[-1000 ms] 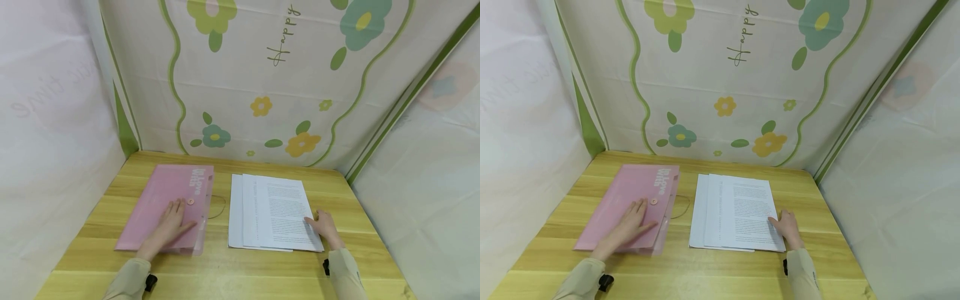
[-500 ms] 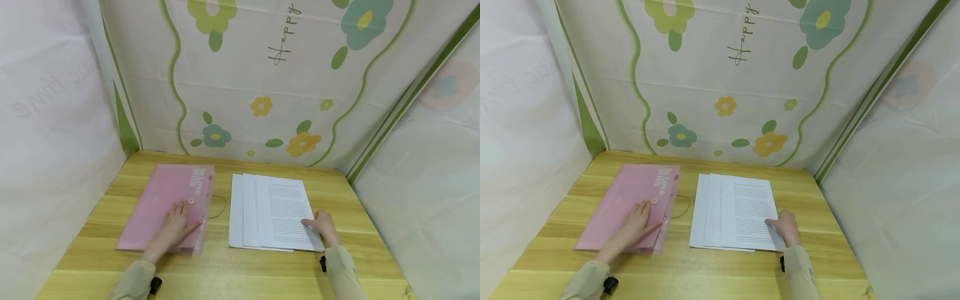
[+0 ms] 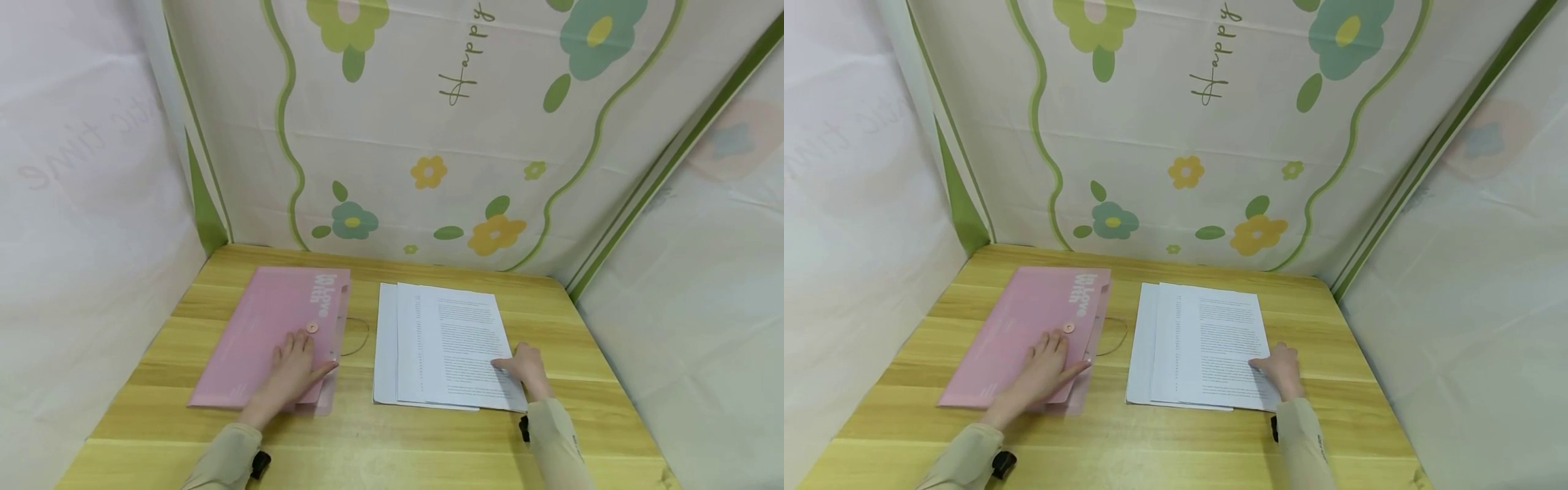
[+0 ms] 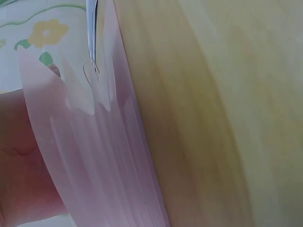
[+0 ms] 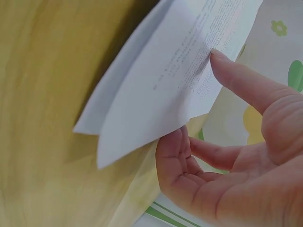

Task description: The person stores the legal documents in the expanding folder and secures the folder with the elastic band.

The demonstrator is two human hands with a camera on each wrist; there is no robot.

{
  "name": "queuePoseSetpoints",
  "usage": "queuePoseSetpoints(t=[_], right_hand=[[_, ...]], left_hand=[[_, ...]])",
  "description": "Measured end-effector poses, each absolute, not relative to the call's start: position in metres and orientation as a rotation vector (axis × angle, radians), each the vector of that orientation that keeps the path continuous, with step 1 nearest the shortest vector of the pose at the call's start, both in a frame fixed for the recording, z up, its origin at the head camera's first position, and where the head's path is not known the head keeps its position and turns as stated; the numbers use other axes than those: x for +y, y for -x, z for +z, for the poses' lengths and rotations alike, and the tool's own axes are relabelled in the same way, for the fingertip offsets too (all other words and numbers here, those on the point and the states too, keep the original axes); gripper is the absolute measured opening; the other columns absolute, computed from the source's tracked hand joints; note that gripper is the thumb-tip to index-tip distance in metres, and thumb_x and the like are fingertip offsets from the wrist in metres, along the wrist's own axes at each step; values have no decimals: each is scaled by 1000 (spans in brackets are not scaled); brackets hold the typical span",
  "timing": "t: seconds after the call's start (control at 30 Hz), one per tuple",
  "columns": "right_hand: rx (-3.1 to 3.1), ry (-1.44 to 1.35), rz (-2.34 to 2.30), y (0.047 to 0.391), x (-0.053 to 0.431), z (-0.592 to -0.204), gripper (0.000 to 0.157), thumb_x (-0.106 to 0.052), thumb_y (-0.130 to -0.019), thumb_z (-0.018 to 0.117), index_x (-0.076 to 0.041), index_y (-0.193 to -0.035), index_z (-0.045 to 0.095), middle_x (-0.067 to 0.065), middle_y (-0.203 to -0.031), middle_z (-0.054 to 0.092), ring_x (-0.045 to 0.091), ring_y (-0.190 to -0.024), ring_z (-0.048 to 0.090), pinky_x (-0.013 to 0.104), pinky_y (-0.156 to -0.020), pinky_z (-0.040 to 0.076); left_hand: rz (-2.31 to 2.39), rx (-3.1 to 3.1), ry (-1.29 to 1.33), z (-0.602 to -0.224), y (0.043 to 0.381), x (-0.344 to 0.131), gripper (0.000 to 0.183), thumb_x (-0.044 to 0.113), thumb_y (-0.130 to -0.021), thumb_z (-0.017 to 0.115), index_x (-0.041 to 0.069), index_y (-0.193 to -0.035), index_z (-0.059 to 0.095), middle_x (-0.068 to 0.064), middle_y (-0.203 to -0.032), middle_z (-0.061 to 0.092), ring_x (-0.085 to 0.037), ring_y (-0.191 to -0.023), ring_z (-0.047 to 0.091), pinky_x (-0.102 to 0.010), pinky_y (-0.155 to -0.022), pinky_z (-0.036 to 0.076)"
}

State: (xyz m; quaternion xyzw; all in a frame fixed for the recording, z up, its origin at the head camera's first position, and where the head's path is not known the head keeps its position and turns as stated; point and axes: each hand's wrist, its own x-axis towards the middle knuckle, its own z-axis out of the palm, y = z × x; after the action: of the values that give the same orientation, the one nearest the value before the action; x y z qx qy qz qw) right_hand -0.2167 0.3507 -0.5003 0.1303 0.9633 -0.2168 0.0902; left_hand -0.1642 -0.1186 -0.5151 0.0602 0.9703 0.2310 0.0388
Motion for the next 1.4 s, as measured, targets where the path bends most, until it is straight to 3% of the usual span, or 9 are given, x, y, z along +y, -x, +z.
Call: queuePoseSetpoints(t=[0.17,0.4,0.7,1.07,1.4], right_hand=[[2839,-406,-691,218,351,-501,47,-24,-80,78,11,-98,53,19,-84,57,23,-72,49,30,-61,43],[2826,-389,-723,220,352,-499,48,-23,-79,79,13,-99,55,19,-84,58,23,-72,49,30,-62,42],[2796,-399,-720,222,350,-496,56,-21,-80,77,19,-112,53,29,-100,61,29,-82,56,36,-70,49],[2788,-361,-770,222,350,-500,53,-17,-82,75,18,-116,56,32,-108,64,33,-89,63,42,-77,52],[2797,-354,-798,219,349,-499,58,-15,-83,73,18,-125,50,37,-119,59,41,-100,63,49,-86,51]], left_hand=[[703,2961,-160,-517,165,-116,99,58,-92,58,-17,-147,26,-39,-157,16,-58,-146,11,-75,-111,10],[697,2975,-165,-517,163,-112,109,60,-84,67,-20,-145,27,-41,-156,17,-61,-144,13,-77,-109,14],[690,2948,-149,-516,167,-111,101,50,-88,67,-21,-145,24,-43,-155,14,-62,-144,9,-76,-110,11],[658,2962,-133,-513,165,-107,91,38,-88,68,-23,-142,29,-45,-151,21,-63,-142,15,-77,-109,17],[639,2980,-129,-506,165,-106,85,35,-90,67,-23,-140,31,-45,-150,24,-63,-140,21,-75,-108,23]])
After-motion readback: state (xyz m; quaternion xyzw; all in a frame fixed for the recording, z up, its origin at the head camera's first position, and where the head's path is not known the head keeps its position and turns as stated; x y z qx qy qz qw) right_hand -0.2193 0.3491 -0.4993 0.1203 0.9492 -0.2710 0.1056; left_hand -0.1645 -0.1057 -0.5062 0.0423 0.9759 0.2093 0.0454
